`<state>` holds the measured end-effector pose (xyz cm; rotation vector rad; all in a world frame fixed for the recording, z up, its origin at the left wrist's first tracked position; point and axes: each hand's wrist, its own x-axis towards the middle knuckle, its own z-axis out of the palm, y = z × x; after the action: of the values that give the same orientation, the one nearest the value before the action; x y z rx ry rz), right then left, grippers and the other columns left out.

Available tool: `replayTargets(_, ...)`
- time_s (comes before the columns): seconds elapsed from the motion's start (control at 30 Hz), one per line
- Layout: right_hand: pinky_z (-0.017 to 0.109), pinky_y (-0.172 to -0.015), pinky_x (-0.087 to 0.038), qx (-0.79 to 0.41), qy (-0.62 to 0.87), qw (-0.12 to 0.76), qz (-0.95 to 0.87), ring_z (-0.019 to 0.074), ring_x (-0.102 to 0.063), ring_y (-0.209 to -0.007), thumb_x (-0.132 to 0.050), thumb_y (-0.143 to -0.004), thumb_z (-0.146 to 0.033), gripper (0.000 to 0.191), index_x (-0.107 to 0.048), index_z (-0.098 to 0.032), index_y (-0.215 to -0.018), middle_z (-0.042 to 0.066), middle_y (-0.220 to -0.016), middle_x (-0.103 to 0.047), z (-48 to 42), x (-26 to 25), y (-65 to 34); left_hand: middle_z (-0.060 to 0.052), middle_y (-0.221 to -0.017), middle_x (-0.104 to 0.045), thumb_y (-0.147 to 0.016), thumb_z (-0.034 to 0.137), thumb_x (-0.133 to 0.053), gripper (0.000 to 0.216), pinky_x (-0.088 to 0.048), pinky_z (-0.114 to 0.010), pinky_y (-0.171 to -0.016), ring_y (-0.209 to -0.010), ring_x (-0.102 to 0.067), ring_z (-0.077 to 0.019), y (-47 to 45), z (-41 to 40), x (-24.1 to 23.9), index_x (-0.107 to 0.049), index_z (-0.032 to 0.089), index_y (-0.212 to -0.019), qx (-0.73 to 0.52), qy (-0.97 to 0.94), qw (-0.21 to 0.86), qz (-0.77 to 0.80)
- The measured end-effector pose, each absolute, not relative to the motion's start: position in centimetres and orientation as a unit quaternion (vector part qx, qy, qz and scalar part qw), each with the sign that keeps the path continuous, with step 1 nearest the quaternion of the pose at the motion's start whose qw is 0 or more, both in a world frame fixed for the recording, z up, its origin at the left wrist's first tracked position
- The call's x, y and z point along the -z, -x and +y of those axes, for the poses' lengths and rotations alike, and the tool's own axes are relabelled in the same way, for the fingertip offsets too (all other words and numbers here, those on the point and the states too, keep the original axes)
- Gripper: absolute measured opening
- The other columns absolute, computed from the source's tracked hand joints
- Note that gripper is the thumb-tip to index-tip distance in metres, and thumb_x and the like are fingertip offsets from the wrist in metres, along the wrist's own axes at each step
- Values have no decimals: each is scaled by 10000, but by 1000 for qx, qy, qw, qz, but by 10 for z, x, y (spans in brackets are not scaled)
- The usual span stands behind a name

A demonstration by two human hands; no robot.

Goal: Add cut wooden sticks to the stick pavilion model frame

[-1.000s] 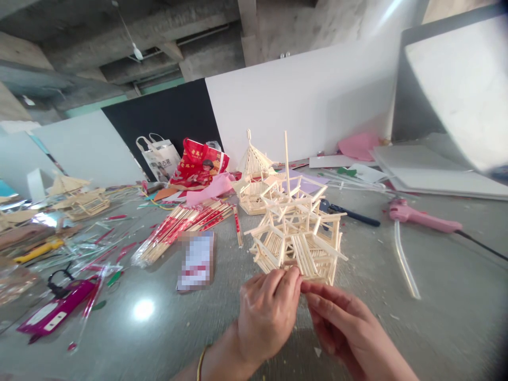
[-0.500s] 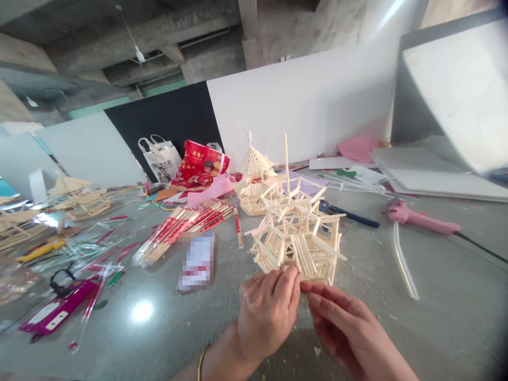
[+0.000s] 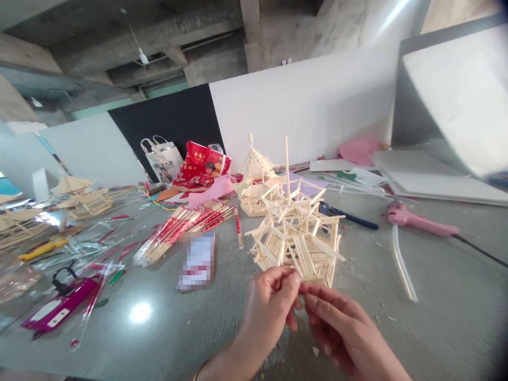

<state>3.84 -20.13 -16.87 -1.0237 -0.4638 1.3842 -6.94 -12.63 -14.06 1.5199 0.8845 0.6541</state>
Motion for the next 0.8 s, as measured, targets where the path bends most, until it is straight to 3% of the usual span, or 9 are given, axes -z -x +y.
replayTargets(0.13,144,-341,-243,-607,452,621,-203,35,-377,-389,-696,-721,-435,362,-652,-158,-949,-24,-552,-509,-203,172,-40,46,-501,-515,-849,365,-502,285,-232,-145,-306,-294,-401,-30,65,-126,144,-625,118,-782,-290,-578,672,360)
replayTargets(0.37,138,-331,-223,-607,458,618,-200,29,-369,-367,-704,-705,-444,407,-650,-156,-987,-32,-523,-496,-205,172,-40,43,-492,-516,-842,295,-484,256,-248,-150,-309,-298,-400,-34,66,-130,147,-639,92,-853,-303,-518,714,361)
replayTargets(0.63,143,-343,-253,-575,503,617,-188,38,-371,-390,-711,-688,-491,442,-648,-172,-988,-42,-528,-474,-215,175,-44,32,-525,-546,-824,420,-544,333,-238,-147,-325,-316,-433,-29,80,-146,143,-621,102,-885,-252,-542,717,359)
replayTargets(0.8,165,-386,-268,-547,519,609,-248,53,-378,-422,-669,-715,-542,452,-644,-165,-964,-33,-521,-476,-225,176,-45,6,-522,-565,-751,549,-595,430,-251,-152,-319,-319,-410,-33,83,-154,144,-595,119,-745,-143,-560,745,333)
